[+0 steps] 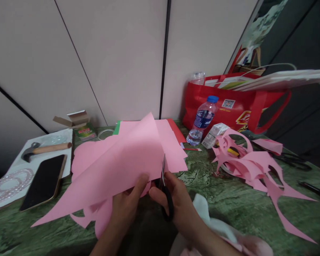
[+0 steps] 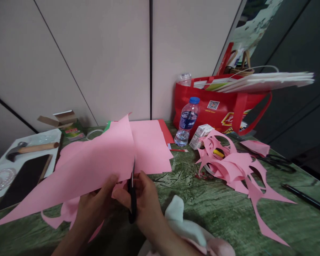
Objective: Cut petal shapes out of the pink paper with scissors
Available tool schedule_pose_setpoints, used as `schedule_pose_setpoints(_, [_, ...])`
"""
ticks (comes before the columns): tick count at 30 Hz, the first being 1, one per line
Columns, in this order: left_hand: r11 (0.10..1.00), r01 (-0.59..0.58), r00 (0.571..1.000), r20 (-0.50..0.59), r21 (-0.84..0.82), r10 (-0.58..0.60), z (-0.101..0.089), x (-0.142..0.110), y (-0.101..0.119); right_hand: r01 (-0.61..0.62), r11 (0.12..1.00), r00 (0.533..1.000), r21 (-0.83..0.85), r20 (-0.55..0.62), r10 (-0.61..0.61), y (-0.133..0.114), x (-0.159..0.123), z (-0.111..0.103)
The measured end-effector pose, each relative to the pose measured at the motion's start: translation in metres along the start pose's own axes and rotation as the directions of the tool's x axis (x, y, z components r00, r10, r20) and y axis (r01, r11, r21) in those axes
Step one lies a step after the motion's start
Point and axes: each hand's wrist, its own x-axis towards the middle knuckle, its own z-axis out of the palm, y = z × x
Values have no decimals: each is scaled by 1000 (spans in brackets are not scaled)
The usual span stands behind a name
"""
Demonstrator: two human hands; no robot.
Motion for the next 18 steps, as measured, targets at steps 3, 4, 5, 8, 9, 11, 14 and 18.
schedule_pose_setpoints(3, [1000, -13, 1000, 8, 9, 13, -1, -1, 1, -9, 998, 1000, -58, -11, 8, 0, 0, 0])
schedule_pose_setpoints(4, [1000, -21, 1000, 13, 16, 21, -1, -1, 2, -10, 997, 1000, -77, -18, 9, 0, 0, 0])
schedule_pose_setpoints(5, [999, -29, 999, 20, 19, 28, -1, -1, 2, -12, 996, 1000, -92, -23, 10, 0, 0, 0])
schedule_pose_setpoints(8, [999, -43, 998, 49, 22, 42, -2, -1, 2, -14, 994, 999, -110, -30, 10, 1, 0, 0])
schedule_pose_setpoints(9, [999, -40, 998, 54, 24, 39, -2, -1, 2, -14, 994, 1000, -104, -28, 11, 1, 0, 1])
schedule_pose_setpoints(11, [999, -33, 999, 40, 28, 32, -2, -1, 2, -7, 998, 1000, -66, -16, 6, 1, 0, 0])
schedule_pose_setpoints(14, [1000, -11, 1000, 13, 15, 11, -2, -1, 3, 11, 1000, 1000, -8, -14, -11, 1, 0, 0])
schedule_pose_setpoints(18, [998, 50, 995, 86, 29, -53, -4, -3, 4, 0, 1000, 999, -12, -37, -1, -1, 1, -1])
